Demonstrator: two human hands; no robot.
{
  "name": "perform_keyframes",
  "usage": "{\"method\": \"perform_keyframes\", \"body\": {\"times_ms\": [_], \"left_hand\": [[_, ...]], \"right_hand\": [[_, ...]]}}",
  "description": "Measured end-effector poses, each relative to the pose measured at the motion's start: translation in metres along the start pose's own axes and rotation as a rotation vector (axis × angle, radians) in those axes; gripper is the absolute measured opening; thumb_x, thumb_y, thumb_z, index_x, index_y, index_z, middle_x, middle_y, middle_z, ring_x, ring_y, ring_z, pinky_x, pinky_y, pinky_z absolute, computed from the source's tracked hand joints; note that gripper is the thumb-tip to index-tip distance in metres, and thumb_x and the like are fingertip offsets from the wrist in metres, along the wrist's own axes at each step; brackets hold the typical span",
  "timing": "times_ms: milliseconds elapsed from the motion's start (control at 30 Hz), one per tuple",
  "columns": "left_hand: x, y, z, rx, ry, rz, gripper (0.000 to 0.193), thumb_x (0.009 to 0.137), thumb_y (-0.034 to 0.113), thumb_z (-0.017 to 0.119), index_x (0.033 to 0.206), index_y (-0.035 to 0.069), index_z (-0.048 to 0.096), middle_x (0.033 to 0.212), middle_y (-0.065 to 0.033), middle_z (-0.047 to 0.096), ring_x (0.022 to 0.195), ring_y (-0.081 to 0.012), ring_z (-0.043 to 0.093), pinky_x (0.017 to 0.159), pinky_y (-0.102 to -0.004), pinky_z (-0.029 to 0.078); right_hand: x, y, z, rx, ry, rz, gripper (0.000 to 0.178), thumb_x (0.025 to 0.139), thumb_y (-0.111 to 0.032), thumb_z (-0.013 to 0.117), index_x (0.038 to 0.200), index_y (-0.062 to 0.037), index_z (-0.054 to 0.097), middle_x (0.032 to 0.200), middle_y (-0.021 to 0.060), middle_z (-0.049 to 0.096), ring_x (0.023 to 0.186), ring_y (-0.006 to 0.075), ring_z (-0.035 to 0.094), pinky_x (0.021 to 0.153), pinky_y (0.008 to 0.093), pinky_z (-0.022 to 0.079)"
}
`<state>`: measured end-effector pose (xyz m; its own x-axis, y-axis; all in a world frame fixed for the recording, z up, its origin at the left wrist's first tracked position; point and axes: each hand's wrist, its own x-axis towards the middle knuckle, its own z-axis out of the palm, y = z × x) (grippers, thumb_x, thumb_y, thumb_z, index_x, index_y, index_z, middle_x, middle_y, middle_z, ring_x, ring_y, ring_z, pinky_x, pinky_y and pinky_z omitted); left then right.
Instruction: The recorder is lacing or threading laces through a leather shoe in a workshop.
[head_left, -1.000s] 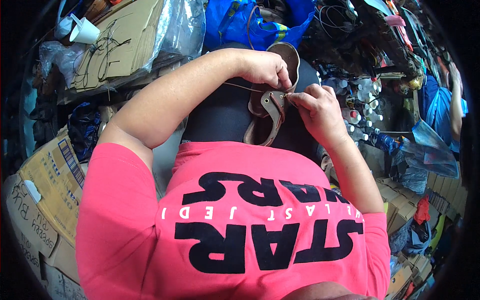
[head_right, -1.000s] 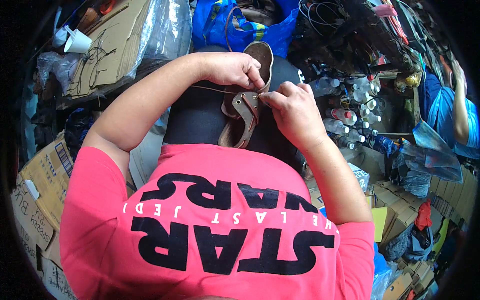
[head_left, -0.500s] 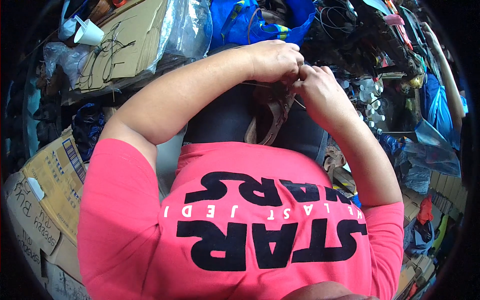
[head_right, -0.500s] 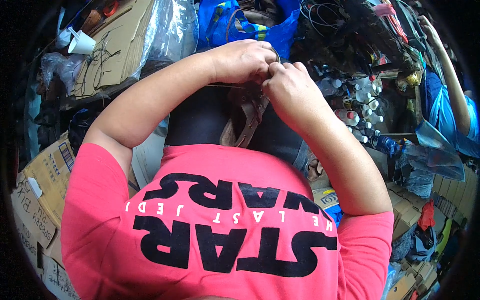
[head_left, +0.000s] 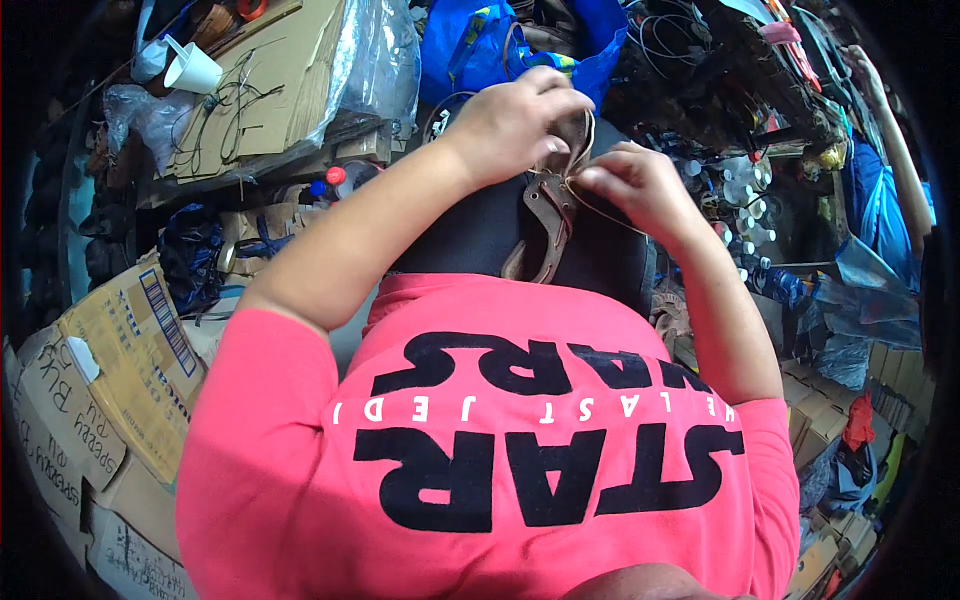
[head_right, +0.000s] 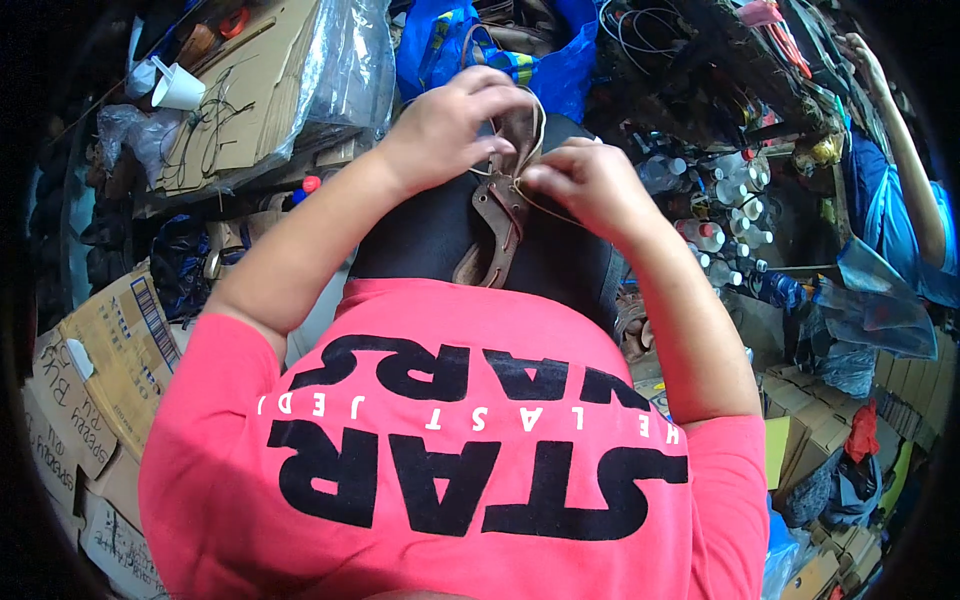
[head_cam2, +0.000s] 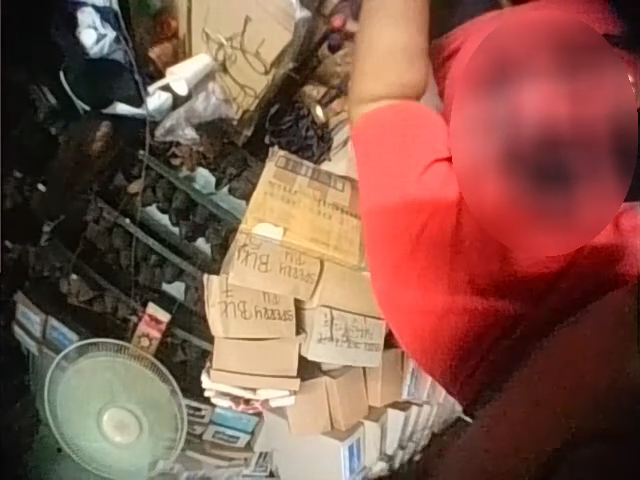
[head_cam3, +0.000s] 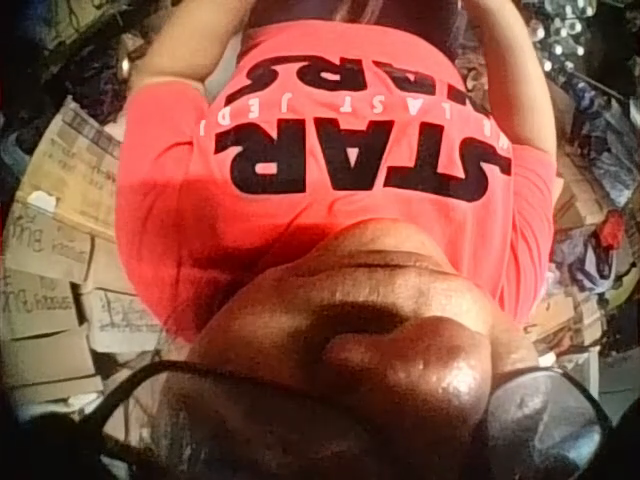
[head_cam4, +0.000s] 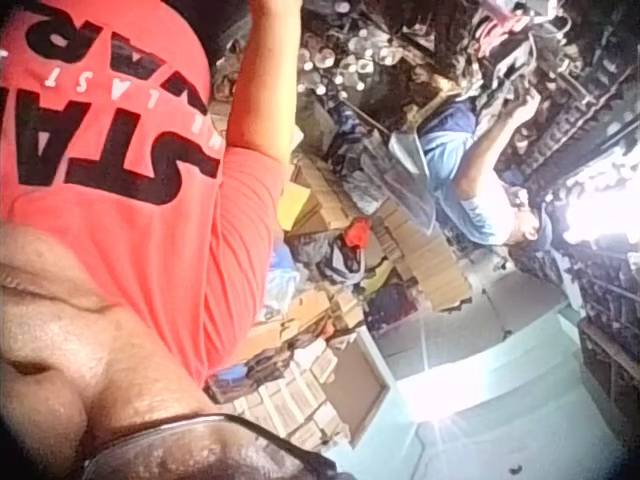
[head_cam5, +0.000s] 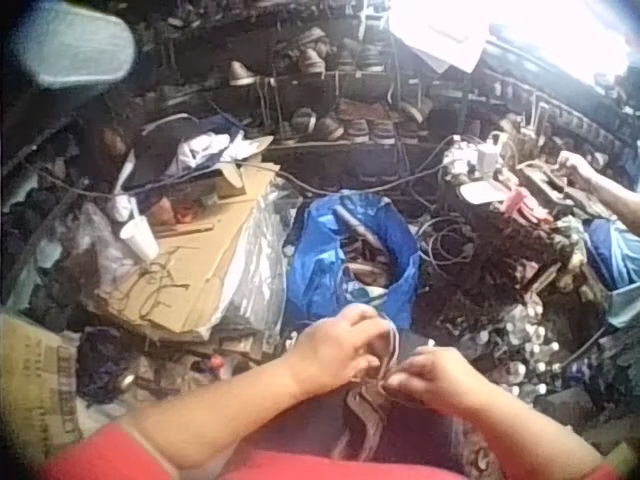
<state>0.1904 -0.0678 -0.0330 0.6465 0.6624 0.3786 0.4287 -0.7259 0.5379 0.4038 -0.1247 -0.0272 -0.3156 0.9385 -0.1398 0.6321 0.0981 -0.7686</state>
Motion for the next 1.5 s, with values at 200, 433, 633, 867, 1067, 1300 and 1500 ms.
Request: {"method": "perform_keyframes", "body": {"times_ms": [200, 433, 633, 867, 1067, 1300, 1500], "left_hand": [[-0.043, 0.006, -0.026, -0.23, -0.376, -0.276, 0.05, 0.077, 0.01, 0.07, 0.125, 0.007, 0.054, 0.102, -0.0141, 0.066, 0.096, -0.0258, 0.064, 0.087, -0.0338, 0.049], [-0.076, -0.032, -0.071, -0.39, -0.519, -0.496, 0.026, 0.085, 0.025, 0.067, 0.097, 0.002, 0.067, 0.074, -0.0019, 0.06, 0.067, -0.0083, 0.053, 0.062, -0.0248, 0.044], [-0.069, -0.074, -0.068, -0.976, 0.132, -0.827, 0.043, 0.097, 0.039, 0.05, 0.071, 0.007, 0.057, 0.082, -0.0046, 0.061, 0.077, -0.0123, 0.055, 0.07, -0.0274, 0.044], [-0.053, -0.049, -0.028, -1.988, 0.336, -0.672, 0.048, 0.1, 0.037, 0.039, 0.058, 0.015, 0.034, 0.058, 0.0, 0.035, 0.057, -0.0137, 0.036, 0.064, -0.0294, 0.033], [-0.057, -0.048, -0.028, -1.749, 0.475, -0.974, 0.05, 0.099, 0.036, 0.043, 0.055, 0.016, 0.034, 0.049, 0.0028, 0.027, 0.045, -0.0116, 0.026, 0.057, -0.0288, 0.031], [-0.06, -0.044, -0.029, -1.716, 0.476, -1.001, 0.051, 0.099, 0.037, 0.044, 0.054, 0.016, 0.033, 0.049, 0.0029, 0.027, 0.044, -0.0113, 0.025, 0.056, -0.0285, 0.03], [-0.069, -0.052, -0.031, -1.667, 0.53, -1.001, 0.051, 0.099, 0.036, 0.043, 0.054, 0.017, 0.032, 0.049, 0.0034, 0.025, 0.043, -0.0108, 0.023, 0.055, -0.0287, 0.029]], "right_hand": [[-0.023, 0.008, -0.002, -0.083, -0.089, -0.077, 0.025, 0.077, -0.025, 0.074, 0.092, -0.0064, 0.07, 0.082, 0.0096, 0.053, 0.077, 0.0245, 0.056, 0.067, 0.0351, 0.045], [-0.029, 0.041, -0.006, -0.218, 0.328, -0.015, 0.022, 0.079, -0.021, 0.068, 0.077, -0.0003, 0.062, 0.077, 0.0127, 0.057, 0.076, 0.029, 0.058, 0.07, 0.0387, 0.045], [-0.007, 0.083, -0.01, 1.605, 0.619, 0.186, 0.039, 0.099, -0.034, 0.044, 0.1, 0.0002, 0.062, 0.103, 0.0146, 0.065, 0.098, 0.03, 0.062, 0.097, 0.0466, 0.044], [-0.032, 0.071, -0.002, 1.862, 0.245, 0.285, 0.049, 0.101, -0.039, 0.038, 0.06, -0.0128, 0.036, 0.053, -0.0024, 0.027, 0.046, 0.0107, 0.024, 0.056, 0.0276, 0.03], [-0.048, 0.073, -0.002, 1.709, 0.337, 0.312, 0.047, 0.101, -0.037, 0.04, 0.061, -0.0126, 0.036, 0.052, -0.0029, 0.026, 0.045, 0.0105, 0.023, 0.057, 0.0286, 0.032], [-0.054, 0.074, -0.005, 1.693, 0.367, 0.324, 0.046, 0.1, -0.036, 0.041, 0.061, -0.0124, 0.037, 0.052, -0.0031, 0.026, 0.045, 0.0108, 0.022, 0.058, 0.0289, 0.033], [-0.059, 0.073, -0.002, 1.687, 0.346, 0.302, 0.047, 0.1, -0.035, 0.043, 0.06, -0.0126, 0.036, 0.051, -0.0035, 0.025, 0.045, 0.0106, 0.022, 0.056, 0.028, 0.031]]}}
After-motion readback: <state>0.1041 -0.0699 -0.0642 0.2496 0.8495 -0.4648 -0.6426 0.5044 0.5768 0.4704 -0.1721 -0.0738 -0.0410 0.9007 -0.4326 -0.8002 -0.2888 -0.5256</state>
